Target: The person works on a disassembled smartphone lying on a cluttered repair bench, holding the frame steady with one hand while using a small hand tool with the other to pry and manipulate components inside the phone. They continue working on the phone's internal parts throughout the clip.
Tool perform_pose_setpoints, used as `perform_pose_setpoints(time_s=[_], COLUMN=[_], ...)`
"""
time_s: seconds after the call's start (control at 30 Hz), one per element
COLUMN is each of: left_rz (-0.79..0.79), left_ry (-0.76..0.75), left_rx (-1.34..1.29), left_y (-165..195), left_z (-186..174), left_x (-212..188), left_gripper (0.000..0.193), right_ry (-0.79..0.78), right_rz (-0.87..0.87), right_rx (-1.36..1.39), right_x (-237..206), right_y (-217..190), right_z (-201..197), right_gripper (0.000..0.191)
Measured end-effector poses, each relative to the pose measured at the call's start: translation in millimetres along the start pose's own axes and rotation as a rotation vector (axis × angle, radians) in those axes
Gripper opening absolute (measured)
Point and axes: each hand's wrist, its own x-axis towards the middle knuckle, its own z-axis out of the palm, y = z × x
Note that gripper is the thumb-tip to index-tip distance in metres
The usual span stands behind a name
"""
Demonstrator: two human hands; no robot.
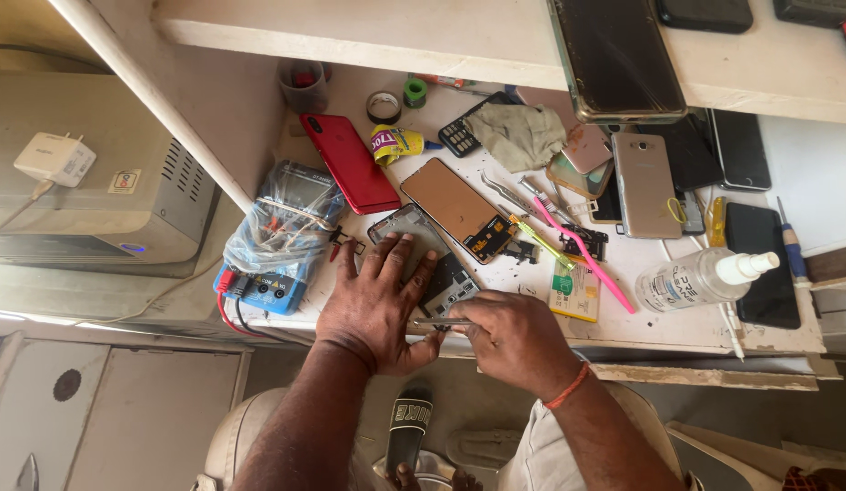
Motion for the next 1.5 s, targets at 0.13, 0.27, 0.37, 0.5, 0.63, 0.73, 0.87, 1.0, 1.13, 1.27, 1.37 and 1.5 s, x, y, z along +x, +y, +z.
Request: perform_pose_setpoints(time_s=[0.13, 0.27, 0.37, 0.5, 0.63, 0.73, 0.87, 1.0, 1.13, 1.27, 1.37, 1.5], left_rz=[0.010, 0.010, 0.001, 0.003, -0.005, -0.003, -0.011, -0.020, -0.025, -0.020, -0.025, -0.026], left_ry=[0.036, 0.049, 0.043, 0.017, 0.015, -0.001, 0.001, -0.016, -0.042, -0.012, -0.010, -0.010], left_rx=[-0.022, -0.049, -0.037, -0.007, 0.020, 0.024, 0.038, 0.059, 0.070, 0.060, 0.063, 0.061], left_y=[2.0, 6.0, 7.9, 9.1, 14.0, 13.5, 14.1, 15.6, 18.9, 20.8, 20.5, 21.7], left_z=[-9.2, -16.7, -22.5, -28.8, -27.7, -25.2, -17.0, -1.6, 13.2, 16.2, 15.6, 15.8], left_x=[-6.7, -10.0, -10.1, -14.4, -18.2, -18.2, -7.6, 10.3, 19.9, 19.3, 18.6, 21.5], left_gripper=[0.102, 0.100, 0.101, 0.098, 0.099, 0.100, 0.101, 0.102, 0.100, 0.100, 0.100, 0.099], right_ry=[-0.047, -0.053, 0.012, 0.254, 0.287, 0.380, 0.338, 0.178, 0.138, 0.222, 0.280, 0.293], right_rz=[0.023, 0.070, 0.058, 0.018, 0.487, 0.359, 0.499, 0.516, 0.448, 0.447, 0.465, 0.471], right_rx=[-0.103, -0.182, -0.130, 0.111, 1.209, 1.676, 1.224, 1.042, 0.970, 0.741, 0.626, 0.514], right_x=[2.7, 0.3, -4.9, -16.2, -22.2, -28.4, -25.6, -22.3, -22.1, -22.2, -20.9, -17.8], right_y=[-16.7, -32.4, -39.0, -37.5, 8.2, 27.0, 39.9, 61.5, 81.5, 87.7, 87.9, 87.4], right_z=[1.8, -1.0, -1.9, 7.0, -17.8, -25.8, -22.0, -22.0, -18.1, -14.2, -11.4, -8.8], right_gripper=[0.021, 0.015, 0.016, 0.006, 0.030, 0.043, 0.050, 0.032, 0.022, 0.018, 0.015, 0.010])
